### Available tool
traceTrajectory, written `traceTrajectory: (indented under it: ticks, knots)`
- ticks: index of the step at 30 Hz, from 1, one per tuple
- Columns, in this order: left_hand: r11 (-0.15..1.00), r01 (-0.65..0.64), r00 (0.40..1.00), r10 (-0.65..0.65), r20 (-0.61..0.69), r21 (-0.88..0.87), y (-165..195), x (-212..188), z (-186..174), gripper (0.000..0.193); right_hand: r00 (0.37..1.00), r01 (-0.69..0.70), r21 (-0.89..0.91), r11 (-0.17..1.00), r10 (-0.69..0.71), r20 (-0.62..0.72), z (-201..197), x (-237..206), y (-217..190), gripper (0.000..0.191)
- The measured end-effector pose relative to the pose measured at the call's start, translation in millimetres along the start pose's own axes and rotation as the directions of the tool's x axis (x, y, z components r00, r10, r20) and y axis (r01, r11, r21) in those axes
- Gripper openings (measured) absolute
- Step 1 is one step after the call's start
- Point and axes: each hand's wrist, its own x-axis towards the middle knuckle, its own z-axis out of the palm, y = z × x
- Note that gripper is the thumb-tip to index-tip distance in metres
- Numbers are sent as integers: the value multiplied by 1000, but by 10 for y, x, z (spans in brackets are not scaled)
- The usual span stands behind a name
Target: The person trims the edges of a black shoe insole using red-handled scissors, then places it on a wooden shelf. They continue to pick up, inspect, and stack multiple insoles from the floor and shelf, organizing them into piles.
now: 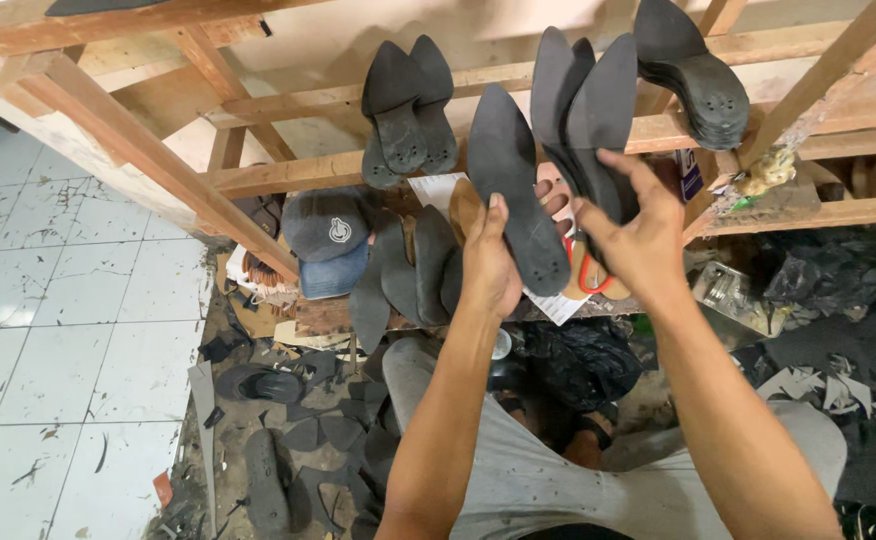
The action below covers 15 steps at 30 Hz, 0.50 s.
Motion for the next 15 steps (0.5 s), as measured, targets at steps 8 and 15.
traceTrajectory:
  ticks: [8, 15]
  knots:
    - [916, -68, 995, 33, 95, 395, 196, 1117, 137, 27, 975, 78, -147, 986, -106, -195, -335, 154, 42, 49]
    - [775, 29, 999, -9, -35, 631, -537, 2187, 944, 39, 957, 1, -221, 975, -66, -284, -743, -136, 22, 51]
